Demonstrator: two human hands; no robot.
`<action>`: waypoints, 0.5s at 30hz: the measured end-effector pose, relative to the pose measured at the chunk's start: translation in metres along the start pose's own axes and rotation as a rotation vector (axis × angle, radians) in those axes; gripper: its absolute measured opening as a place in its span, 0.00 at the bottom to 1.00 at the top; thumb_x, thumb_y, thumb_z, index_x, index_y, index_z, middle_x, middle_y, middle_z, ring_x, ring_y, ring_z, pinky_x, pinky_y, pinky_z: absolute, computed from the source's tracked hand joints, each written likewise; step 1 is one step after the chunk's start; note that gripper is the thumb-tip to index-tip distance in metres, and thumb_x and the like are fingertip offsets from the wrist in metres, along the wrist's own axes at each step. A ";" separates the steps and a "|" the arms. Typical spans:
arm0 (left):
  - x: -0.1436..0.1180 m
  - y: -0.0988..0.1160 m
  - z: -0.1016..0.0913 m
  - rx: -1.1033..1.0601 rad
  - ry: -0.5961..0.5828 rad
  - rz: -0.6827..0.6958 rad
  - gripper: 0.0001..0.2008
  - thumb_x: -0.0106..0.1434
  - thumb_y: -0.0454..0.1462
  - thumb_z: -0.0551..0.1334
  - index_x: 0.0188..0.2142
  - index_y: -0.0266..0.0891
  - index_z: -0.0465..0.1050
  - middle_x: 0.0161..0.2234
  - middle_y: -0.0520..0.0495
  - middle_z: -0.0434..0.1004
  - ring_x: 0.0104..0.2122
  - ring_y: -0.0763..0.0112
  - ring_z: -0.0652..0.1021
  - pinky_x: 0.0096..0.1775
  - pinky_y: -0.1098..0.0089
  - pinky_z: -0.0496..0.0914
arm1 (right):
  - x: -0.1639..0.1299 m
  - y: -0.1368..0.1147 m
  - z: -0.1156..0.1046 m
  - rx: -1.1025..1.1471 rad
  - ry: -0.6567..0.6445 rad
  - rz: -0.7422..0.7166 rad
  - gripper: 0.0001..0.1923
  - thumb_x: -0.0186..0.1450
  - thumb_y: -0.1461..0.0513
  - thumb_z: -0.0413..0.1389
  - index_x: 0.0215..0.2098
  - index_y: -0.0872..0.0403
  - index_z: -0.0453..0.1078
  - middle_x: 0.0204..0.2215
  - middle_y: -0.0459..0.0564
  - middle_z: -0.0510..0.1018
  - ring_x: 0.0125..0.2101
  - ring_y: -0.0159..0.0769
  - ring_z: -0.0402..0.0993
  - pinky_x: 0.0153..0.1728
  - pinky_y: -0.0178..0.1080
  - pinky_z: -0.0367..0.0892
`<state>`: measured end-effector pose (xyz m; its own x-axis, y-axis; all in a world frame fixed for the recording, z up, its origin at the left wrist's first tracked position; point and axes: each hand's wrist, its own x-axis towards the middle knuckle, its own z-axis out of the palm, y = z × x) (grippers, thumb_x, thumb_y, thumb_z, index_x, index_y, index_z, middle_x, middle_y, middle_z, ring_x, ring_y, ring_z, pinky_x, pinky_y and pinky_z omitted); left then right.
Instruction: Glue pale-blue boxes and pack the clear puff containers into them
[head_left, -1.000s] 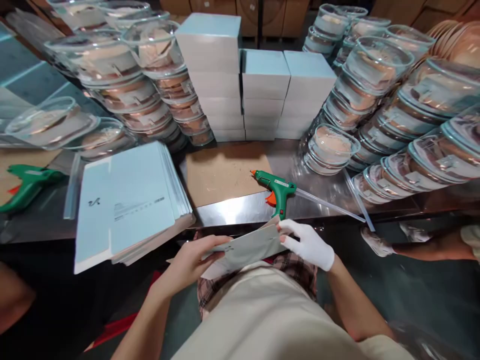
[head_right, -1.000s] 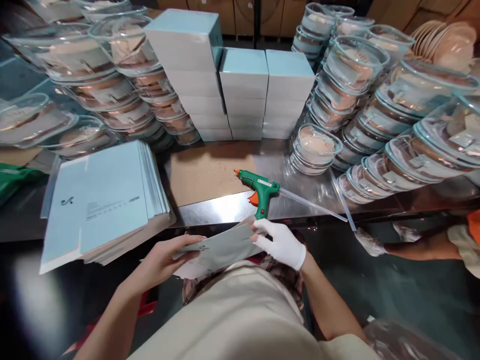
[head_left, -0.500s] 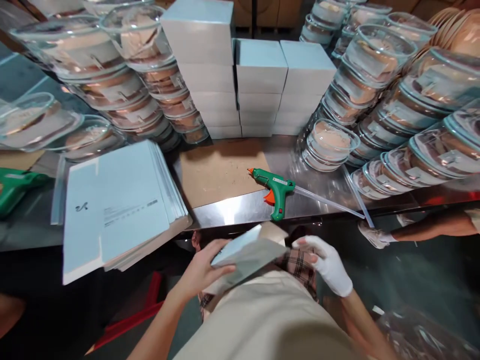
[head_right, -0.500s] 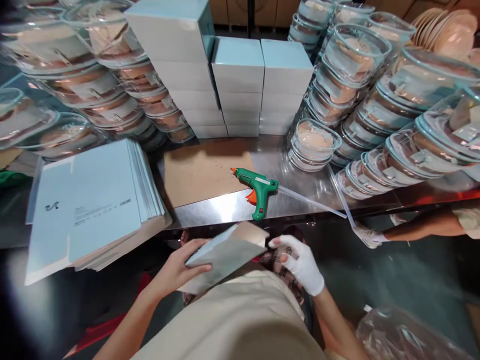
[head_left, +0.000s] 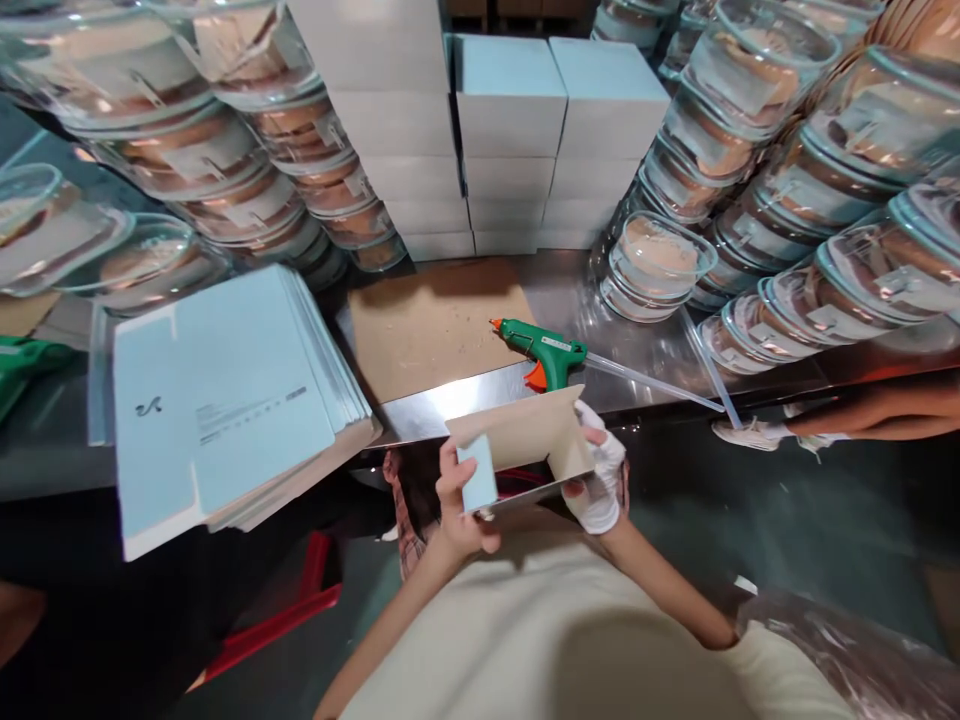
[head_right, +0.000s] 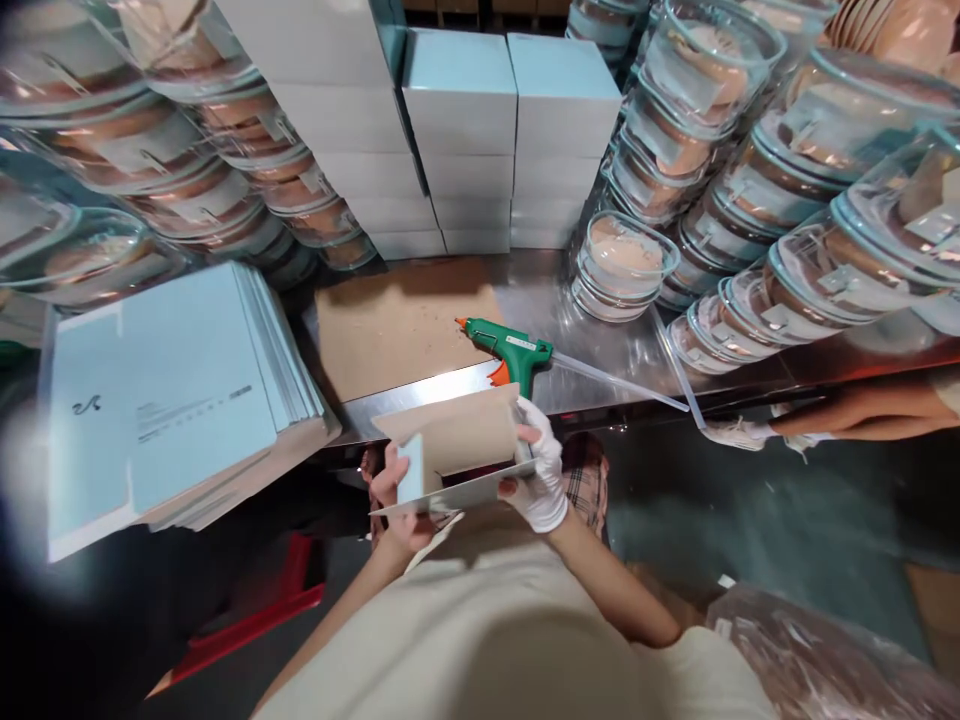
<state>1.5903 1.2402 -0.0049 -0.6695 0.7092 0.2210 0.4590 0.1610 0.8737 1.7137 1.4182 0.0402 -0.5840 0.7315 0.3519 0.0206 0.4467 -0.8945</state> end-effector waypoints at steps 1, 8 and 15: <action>0.002 0.000 0.000 -0.035 0.048 0.029 0.43 0.54 0.77 0.51 0.46 0.47 0.70 0.54 0.36 0.71 0.53 0.43 0.77 0.51 0.41 0.75 | -0.001 0.000 0.001 0.032 -0.004 0.012 0.47 0.57 0.21 0.45 0.51 0.48 0.67 0.61 0.63 0.71 0.61 0.60 0.72 0.61 0.57 0.70; 0.010 0.008 0.021 -0.180 0.127 0.257 0.34 0.64 0.67 0.58 0.57 0.50 0.60 0.55 0.37 0.68 0.53 0.51 0.78 0.50 0.48 0.75 | -0.007 -0.009 0.010 0.196 0.216 0.230 0.27 0.69 0.46 0.57 0.60 0.48 0.61 0.63 0.61 0.72 0.60 0.51 0.74 0.60 0.54 0.70; 0.007 -0.015 -0.021 -0.004 0.187 0.154 0.18 0.65 0.53 0.68 0.42 0.43 0.73 0.48 0.42 0.74 0.48 0.58 0.79 0.49 0.57 0.76 | 0.038 0.001 -0.016 -0.231 -0.049 0.321 0.23 0.75 0.44 0.46 0.52 0.51 0.69 0.51 0.59 0.80 0.49 0.46 0.79 0.56 0.49 0.72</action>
<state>1.5665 1.2282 -0.0078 -0.6887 0.5856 0.4275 0.5618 0.0583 0.8252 1.7051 1.4547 0.0568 -0.5566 0.8295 0.0460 0.3868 0.3077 -0.8693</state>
